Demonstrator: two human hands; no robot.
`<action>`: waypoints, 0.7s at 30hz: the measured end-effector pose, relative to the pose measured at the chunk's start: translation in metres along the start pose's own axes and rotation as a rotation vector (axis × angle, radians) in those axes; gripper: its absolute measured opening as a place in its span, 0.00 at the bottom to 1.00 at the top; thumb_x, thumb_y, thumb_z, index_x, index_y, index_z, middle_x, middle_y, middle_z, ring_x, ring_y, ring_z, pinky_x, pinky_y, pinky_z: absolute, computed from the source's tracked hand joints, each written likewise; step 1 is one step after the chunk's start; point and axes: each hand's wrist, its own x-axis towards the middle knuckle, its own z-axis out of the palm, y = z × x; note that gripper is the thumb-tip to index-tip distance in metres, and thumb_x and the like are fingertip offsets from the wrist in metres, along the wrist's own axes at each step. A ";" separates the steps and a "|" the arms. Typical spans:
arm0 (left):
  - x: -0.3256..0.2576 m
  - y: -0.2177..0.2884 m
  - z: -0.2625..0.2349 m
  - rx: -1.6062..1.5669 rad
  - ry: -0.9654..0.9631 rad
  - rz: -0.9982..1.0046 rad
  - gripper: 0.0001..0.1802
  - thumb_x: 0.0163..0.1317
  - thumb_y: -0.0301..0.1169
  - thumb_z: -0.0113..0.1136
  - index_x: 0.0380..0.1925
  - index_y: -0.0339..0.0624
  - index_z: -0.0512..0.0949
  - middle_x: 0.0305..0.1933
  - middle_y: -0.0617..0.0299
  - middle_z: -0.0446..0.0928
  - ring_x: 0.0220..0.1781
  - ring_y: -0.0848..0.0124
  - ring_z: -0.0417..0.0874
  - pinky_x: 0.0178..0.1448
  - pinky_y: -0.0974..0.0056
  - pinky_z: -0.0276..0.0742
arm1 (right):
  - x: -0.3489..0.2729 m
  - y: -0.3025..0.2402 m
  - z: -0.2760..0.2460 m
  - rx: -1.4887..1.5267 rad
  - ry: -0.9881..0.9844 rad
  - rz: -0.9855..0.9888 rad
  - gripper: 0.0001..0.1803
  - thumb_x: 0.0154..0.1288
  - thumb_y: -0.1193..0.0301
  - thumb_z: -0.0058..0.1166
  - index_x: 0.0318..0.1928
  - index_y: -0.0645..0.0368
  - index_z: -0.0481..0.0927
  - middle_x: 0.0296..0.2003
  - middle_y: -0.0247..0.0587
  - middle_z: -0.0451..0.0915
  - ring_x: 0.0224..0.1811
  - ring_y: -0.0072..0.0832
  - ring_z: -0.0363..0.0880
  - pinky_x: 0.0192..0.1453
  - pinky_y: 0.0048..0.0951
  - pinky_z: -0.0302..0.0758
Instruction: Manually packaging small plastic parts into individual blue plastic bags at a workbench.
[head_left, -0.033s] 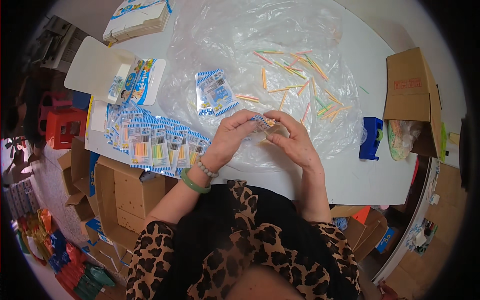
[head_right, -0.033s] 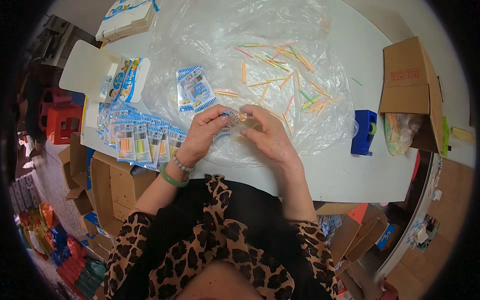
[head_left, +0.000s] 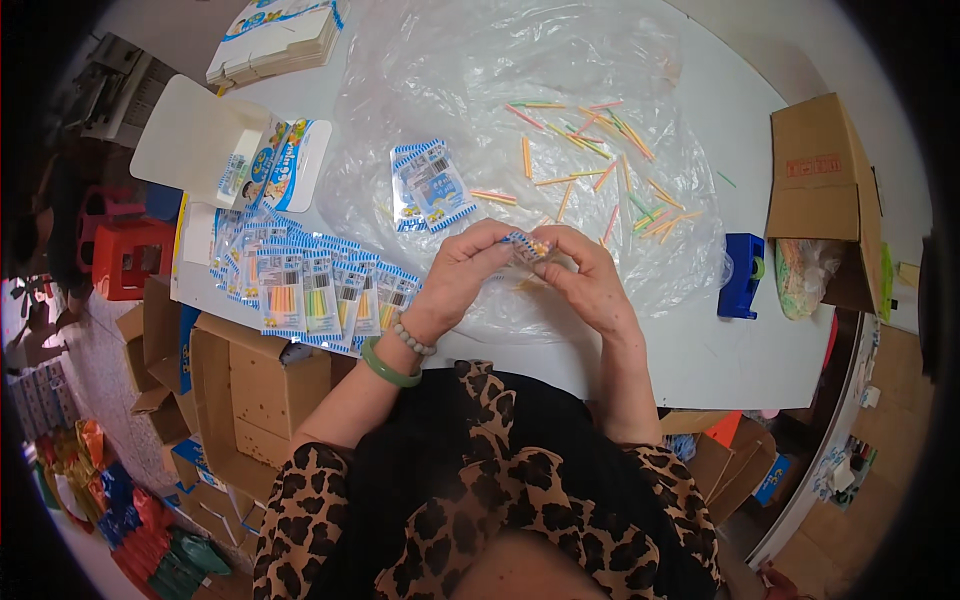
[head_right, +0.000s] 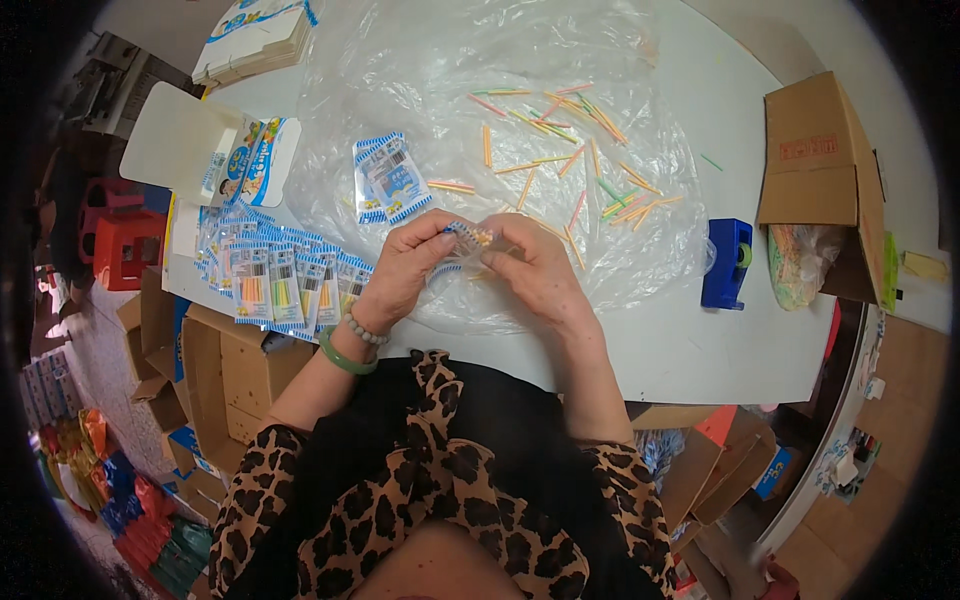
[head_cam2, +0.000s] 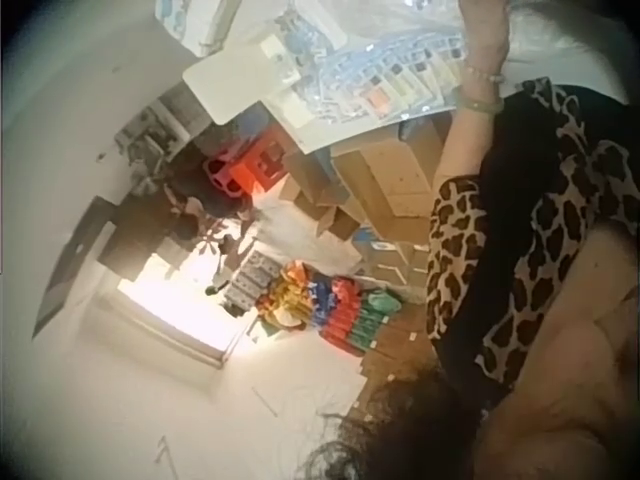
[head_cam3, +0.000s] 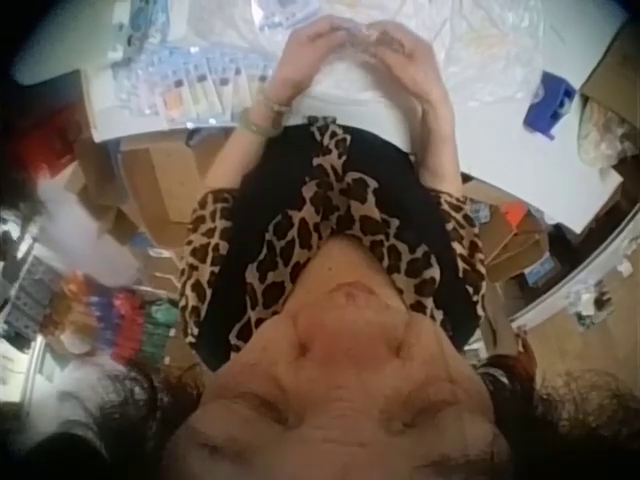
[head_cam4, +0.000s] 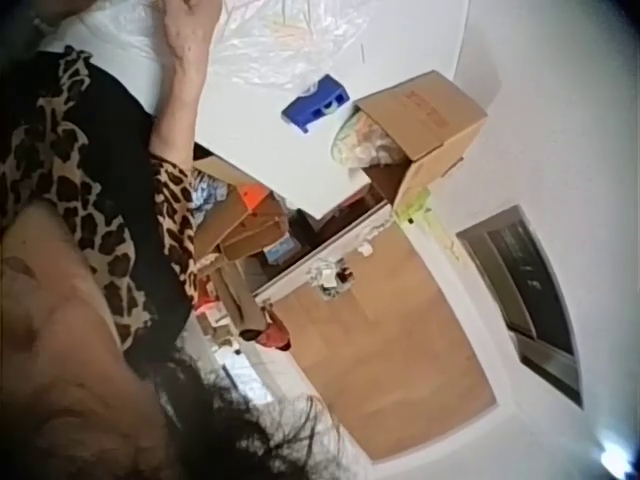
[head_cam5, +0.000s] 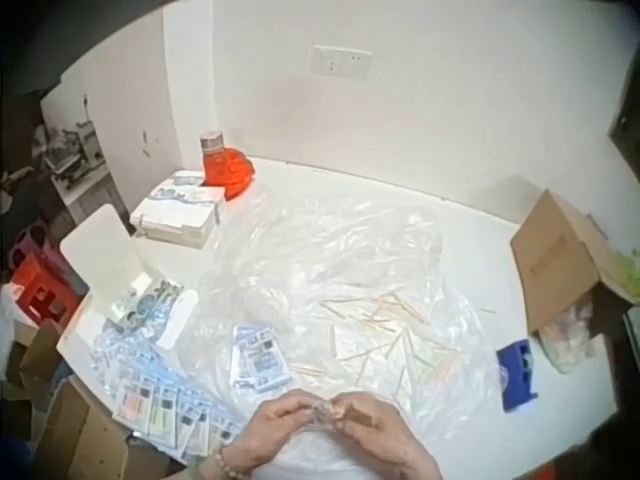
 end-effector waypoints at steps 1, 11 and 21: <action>0.000 0.002 0.000 0.019 -0.029 0.031 0.13 0.64 0.22 0.49 0.47 0.33 0.77 0.45 0.62 0.77 0.47 0.76 0.75 0.56 0.71 0.68 | -0.001 0.000 0.002 0.001 0.008 -0.007 0.15 0.60 0.76 0.54 0.48 0.63 0.76 0.44 0.38 0.77 0.49 0.23 0.73 0.54 0.23 0.69; -0.009 0.026 0.022 -0.085 0.073 -0.094 0.19 0.61 0.24 0.55 0.53 0.36 0.75 0.45 0.65 0.77 0.47 0.77 0.75 0.56 0.72 0.69 | -0.008 -0.004 0.009 0.055 0.243 -0.090 0.04 0.59 0.78 0.51 0.34 0.64 0.77 0.32 0.35 0.78 0.38 0.21 0.74 0.45 0.22 0.70; -0.007 0.004 0.008 0.192 0.140 0.049 0.09 0.63 0.27 0.56 0.38 0.34 0.81 0.38 0.66 0.78 0.40 0.79 0.75 0.47 0.72 0.69 | -0.018 0.014 0.010 0.130 0.037 0.000 0.06 0.59 0.76 0.51 0.37 0.62 0.77 0.32 0.35 0.79 0.37 0.23 0.76 0.44 0.25 0.72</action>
